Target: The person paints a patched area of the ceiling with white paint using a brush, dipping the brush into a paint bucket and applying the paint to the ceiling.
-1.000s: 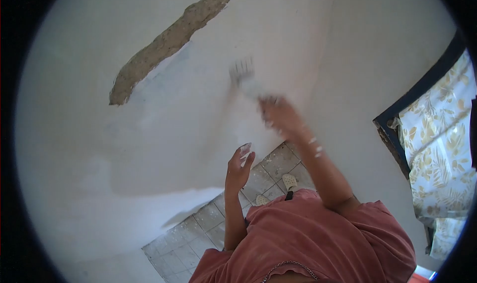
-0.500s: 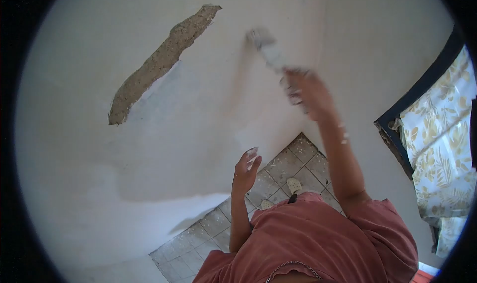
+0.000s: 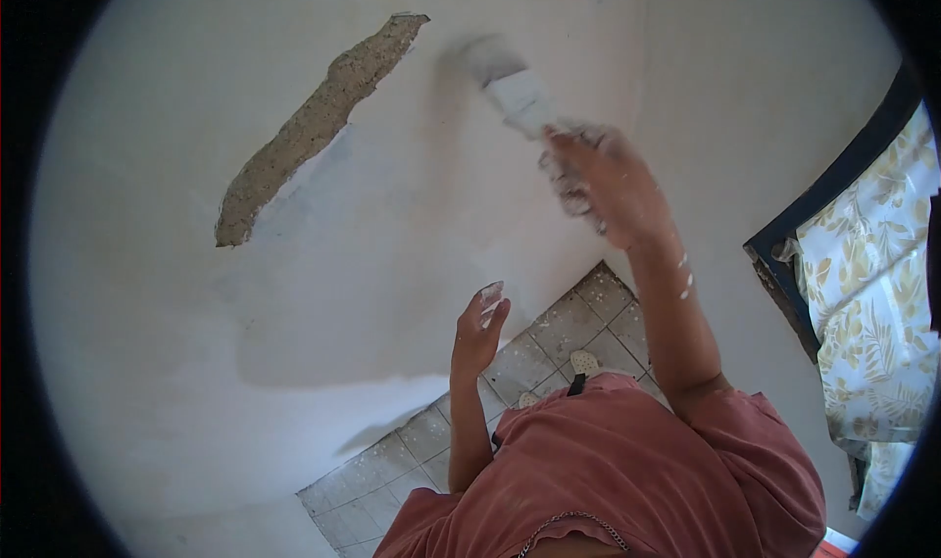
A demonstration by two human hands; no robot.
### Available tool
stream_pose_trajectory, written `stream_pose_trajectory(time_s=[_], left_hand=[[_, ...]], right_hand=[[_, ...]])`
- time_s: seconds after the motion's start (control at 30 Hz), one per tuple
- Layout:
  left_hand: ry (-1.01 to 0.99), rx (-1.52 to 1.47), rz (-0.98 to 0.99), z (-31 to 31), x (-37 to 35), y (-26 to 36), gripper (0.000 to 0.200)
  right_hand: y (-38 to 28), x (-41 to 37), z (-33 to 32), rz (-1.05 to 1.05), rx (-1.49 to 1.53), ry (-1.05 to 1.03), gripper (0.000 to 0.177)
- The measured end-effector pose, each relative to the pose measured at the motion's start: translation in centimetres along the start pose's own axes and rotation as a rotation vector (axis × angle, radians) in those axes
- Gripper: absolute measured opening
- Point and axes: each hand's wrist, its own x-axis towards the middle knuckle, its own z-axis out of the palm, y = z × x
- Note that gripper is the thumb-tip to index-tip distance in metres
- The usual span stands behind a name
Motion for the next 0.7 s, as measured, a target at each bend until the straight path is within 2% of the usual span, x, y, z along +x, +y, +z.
stream_pose_trajectory(time_s=[0.07,0.13,0.2,0.3,0.37,0.43,0.53,0.6,0.63,0.7], left_hand=[[-0.008,-0.018,0.008,0.3,0.3,-0.9,0.046],[-0.017,-0.038,0.011,0.2,0.1,-1.2,0.046],[-0.012,-0.062,0.021,-0.1,-0.3,-0.8,0.047],[-0.006,-0.017,0.000,-1.0,-1.0,-0.9,0.047],[-0.003,0.013,-0.029,-1.1,-1.1,-1.0,0.047],[-0.013,0.025,-0.044,-1.1,-1.5,-1.3,0.047],[-0.032,0.006,-0.031,-0.8,-1.9,-1.3,0.046],[-0.042,-0.002,-0.020,-0.8,-2.2,-0.6,0.046],[-0.041,-0.020,-0.001,-0.9,-1.9,-0.9,0.046],[-0.038,-0.070,0.022,-1.0,-2.3,-2.4,0.046]], right_hand=[[3.1,-0.1,1.7,0.123,-0.157,-0.043,0.020],[13.7,1.7,1.7,0.262,-0.200,-0.037,0.023],[19.5,0.2,0.1,0.533,-0.060,-0.073,0.024],[14.5,-1.8,0.1,0.532,-0.303,0.007,0.024],[10.4,-1.4,0.9,0.282,-0.062,0.026,0.026],[3.6,-1.8,2.3,0.094,0.038,-0.088,0.026],[2.1,-1.9,4.5,0.087,-0.155,-0.065,0.026],[10.8,0.0,4.1,0.165,-0.284,-0.054,0.027],[17.3,0.1,2.3,0.047,-0.493,-0.106,0.031],[25.6,-1.8,-0.6,0.356,-0.467,-0.062,0.038]])
